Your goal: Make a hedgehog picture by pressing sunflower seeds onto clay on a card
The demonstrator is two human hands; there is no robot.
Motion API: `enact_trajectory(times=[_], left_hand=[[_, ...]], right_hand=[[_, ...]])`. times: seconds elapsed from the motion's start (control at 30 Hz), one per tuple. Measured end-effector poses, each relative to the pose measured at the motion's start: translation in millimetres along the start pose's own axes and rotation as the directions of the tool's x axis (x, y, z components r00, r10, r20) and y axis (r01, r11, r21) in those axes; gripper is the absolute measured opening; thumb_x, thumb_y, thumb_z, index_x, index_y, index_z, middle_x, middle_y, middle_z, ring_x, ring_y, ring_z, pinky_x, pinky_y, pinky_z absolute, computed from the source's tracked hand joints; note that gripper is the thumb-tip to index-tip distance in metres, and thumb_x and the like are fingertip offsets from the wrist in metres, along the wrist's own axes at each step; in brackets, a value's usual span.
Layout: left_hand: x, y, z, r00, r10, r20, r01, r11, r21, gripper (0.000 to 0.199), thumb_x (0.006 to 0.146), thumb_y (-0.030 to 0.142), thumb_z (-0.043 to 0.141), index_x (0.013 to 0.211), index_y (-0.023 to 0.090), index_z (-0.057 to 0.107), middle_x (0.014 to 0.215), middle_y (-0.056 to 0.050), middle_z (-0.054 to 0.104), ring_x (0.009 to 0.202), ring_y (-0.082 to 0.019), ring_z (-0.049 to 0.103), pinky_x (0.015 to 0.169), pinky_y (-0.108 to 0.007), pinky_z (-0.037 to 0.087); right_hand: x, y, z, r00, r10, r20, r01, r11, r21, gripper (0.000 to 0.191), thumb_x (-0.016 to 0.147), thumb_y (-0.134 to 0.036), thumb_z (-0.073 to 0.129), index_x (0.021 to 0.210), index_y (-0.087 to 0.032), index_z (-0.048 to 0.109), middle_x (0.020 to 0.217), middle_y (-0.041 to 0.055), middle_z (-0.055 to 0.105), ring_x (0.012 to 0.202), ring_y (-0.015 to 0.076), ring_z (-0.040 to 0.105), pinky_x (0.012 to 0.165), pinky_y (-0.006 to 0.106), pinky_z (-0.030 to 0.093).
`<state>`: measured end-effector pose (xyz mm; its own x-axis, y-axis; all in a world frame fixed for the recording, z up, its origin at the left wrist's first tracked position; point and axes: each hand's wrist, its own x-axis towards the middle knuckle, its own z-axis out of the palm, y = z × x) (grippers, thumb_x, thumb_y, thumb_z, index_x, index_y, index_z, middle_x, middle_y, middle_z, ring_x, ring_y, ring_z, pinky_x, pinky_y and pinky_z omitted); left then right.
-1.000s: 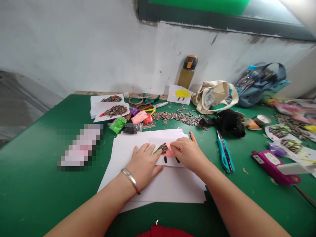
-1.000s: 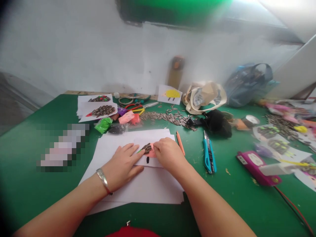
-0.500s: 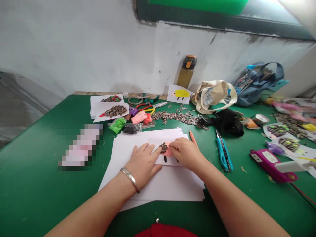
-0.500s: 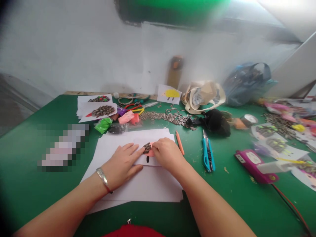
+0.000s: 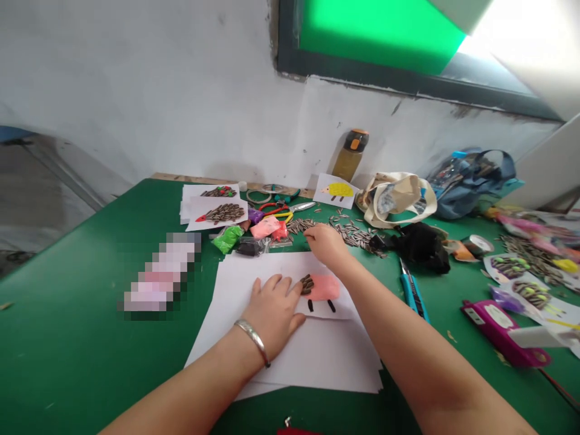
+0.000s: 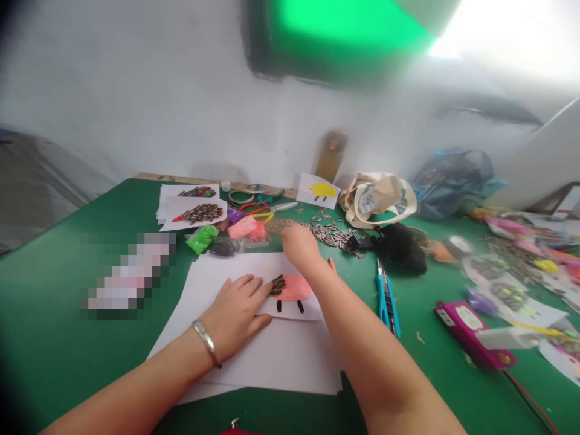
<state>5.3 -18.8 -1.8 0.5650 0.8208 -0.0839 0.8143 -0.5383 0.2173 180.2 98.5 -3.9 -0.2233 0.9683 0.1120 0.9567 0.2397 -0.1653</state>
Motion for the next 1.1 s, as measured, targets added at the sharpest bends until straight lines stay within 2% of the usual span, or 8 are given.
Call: enact_trajectory(times=[0.17, 0.37, 0.63, 0.77, 0.87, 0.97, 1.03, 1.1], left_hand=[[-1, -1, 4.0, 1.0, 0.004, -0.012, -0.004, 1.0, 0.003, 0.05, 0.088, 0.038, 0.057, 0.133, 0.022, 0.046, 0.126, -0.011, 0.056, 0.12, -0.032, 0.044, 0.098, -0.055, 0.037], [-1, 0, 4.3, 1.0, 0.013, -0.01, -0.013, 1.0, -0.01, 0.049, 0.088, 0.042, 0.056, 0.131, 0.02, 0.047, 0.125, -0.012, 0.056, 0.119, -0.033, 0.044, 0.098, -0.061, 0.036], [-2, 1, 2.0, 1.0, 0.004, 0.005, -0.004, 1.0, 0.007, 0.048, 0.088, 0.041, 0.057, 0.129, 0.02, 0.047, 0.126, -0.012, 0.055, 0.12, -0.033, 0.043, 0.097, -0.059, 0.037], [-1, 1, 2.3, 1.0, 0.009, -0.001, -0.009, 1.0, 0.02, 0.046, 0.089, 0.04, 0.055, 0.13, 0.02, 0.047, 0.129, -0.013, 0.053, 0.121, -0.033, 0.042, 0.096, -0.057, 0.037], [1, 2, 1.1, 1.0, 0.015, 0.008, -0.015, 1.0, 0.022, 0.045, 0.088, 0.039, 0.057, 0.128, 0.02, 0.049, 0.125, -0.012, 0.055, 0.119, -0.033, 0.044, 0.093, -0.055, 0.039], [3, 3, -0.9, 1.0, 0.013, 0.022, -0.013, 1.0, 0.023, 0.045, 0.088, 0.038, 0.057, 0.129, 0.021, 0.049, 0.122, -0.012, 0.057, 0.117, -0.032, 0.045, 0.091, -0.049, 0.04], [3, 4, -1.9, 1.0, 0.014, 0.026, -0.014, 0.999, 0.032, 0.044, 0.089, 0.038, 0.056, 0.129, 0.022, 0.049, 0.123, -0.012, 0.057, 0.117, -0.031, 0.046, 0.091, -0.047, 0.04], [4, 5, -2.6, 1.0, 0.012, 0.027, -0.014, 0.999, 0.041, 0.044, 0.089, 0.038, 0.057, 0.129, 0.023, 0.049, 0.124, -0.011, 0.056, 0.116, -0.031, 0.046, 0.09, -0.046, 0.04]], right_hand=[[17, -19, 4, 0.997, -0.068, 0.034, 0.069, 0.997, -0.035, 0.032, 0.089, -0.018, 0.041, 0.095, -0.022, 0.073, 0.097, 0.006, 0.072, 0.091, 0.0188, 0.061, 0.077, 0.025, 0.04], [35, -34, 12, 0.991, -0.062, 0.118, 0.072, 0.994, -0.08, 0.025, 0.084, -0.014, 0.047, 0.089, -0.014, 0.072, 0.093, 0.0132, 0.072, 0.087, 0.0215, 0.063, 0.076, 0.027, 0.042], [31, -37, 11, 0.99, -0.086, 0.114, 0.096, 0.991, -0.09, 0.028, 0.079, -0.006, 0.049, 0.094, -0.011, 0.071, 0.097, 0.0177, 0.07, 0.094, 0.0241, 0.062, 0.083, 0.031, 0.042], [4, -17, -6, 0.996, -0.079, 0.051, 0.081, 0.996, -0.036, 0.03, 0.084, -0.012, 0.044, 0.093, -0.017, 0.071, 0.098, 0.011, 0.07, 0.093, 0.0213, 0.061, 0.081, 0.03, 0.041], [-35, -4, -17, 0.996, 0.064, -0.059, -0.048, 0.968, 0.245, 0.023, 0.082, -0.02, 0.047, 0.087, -0.021, 0.069, 0.084, 0.0029, 0.07, 0.079, 0.0172, 0.06, 0.07, 0.027, 0.042], [-78, -1, -18, 0.978, 0.203, -0.035, -0.165, 0.872, 0.461, 0.016, 0.079, -0.024, 0.052, 0.086, -0.022, 0.066, 0.077, -0.0014, 0.068, 0.068, 0.0141, 0.058, 0.062, 0.025, 0.04], [-100, -3, -14, 0.971, 0.239, 0.011, -0.204, 0.804, 0.558, 0.022, 0.08, -0.023, 0.05, 0.094, -0.022, 0.066, 0.07, -0.0028, 0.066, 0.065, 0.0134, 0.058, 0.064, 0.025, 0.041], [-113, -7, -10, 0.976, 0.214, 0.046, -0.197, 0.767, 0.61, 0.021, 0.083, -0.026, 0.049, 0.09, -0.023, 0.068, 0.071, -0.0028, 0.068, 0.068, 0.0132, 0.061, 0.071, 0.026, 0.043]])
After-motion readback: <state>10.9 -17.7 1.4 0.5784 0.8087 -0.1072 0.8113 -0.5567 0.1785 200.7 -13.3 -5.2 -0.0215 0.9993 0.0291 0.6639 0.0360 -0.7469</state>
